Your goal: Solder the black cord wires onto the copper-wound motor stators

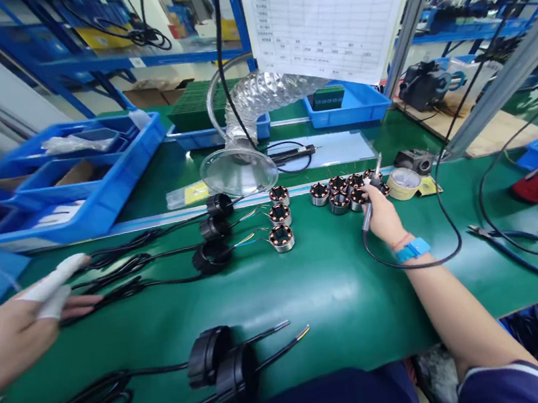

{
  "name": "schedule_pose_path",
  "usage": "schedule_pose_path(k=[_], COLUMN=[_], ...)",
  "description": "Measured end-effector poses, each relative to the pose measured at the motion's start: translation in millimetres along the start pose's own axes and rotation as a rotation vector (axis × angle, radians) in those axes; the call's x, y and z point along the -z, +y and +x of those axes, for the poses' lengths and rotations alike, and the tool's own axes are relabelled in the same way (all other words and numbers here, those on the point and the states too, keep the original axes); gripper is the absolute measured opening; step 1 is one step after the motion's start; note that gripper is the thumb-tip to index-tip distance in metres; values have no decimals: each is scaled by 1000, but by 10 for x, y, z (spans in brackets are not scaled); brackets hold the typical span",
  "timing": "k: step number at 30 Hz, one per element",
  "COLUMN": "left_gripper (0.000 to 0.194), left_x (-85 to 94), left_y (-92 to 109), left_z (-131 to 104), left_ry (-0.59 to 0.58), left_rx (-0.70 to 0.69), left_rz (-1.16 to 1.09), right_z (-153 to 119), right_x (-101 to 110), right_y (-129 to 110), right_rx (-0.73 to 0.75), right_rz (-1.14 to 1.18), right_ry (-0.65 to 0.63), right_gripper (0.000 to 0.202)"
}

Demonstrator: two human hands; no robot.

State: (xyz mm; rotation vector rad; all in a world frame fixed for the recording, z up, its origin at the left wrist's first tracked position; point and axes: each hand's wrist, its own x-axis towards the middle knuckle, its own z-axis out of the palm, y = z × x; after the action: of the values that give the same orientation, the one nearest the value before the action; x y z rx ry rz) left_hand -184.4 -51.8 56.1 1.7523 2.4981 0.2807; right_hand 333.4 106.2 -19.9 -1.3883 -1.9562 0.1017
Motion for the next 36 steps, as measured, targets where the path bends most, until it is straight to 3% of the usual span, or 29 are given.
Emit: schedule_pose_path(k=[2, 6, 10, 14, 17, 20, 28, 36], left_gripper=[65, 43, 43, 38, 33, 30, 31, 28], left_x=[14, -43, -100, -172, -305, -457, -599, -641], left_y=[234, 605, 960, 1452, 1799, 2042, 2450, 2474], left_z=[-43, -168, -340, -482, -509, -459, -338, -350], left_ry=[-94, -200, -412, -564, -646, -714, -742, -812], left_rx=[-55, -244, -276, -252, -317, -291, -295, -280], left_rz=[-29, -133, -311, -473, -580, -638, -628, -670], right_z=[39, -120, -552, -953, -1095, -1092, -894, -926], right_x=[-62, -90, -12, 2, 11, 64, 133, 89], right_y=[79, -9, -344, -784, -1019, -1110, -1099, -1083], right_rx=[14, 11, 54, 154, 244, 267, 271, 262], right_rz=[24, 73, 152, 280, 421, 458, 439, 479], right_ry=[-46, -57, -115, -234, -360, -400, -500, -502], right_gripper=[42, 41, 35, 28, 30, 36, 47, 42])
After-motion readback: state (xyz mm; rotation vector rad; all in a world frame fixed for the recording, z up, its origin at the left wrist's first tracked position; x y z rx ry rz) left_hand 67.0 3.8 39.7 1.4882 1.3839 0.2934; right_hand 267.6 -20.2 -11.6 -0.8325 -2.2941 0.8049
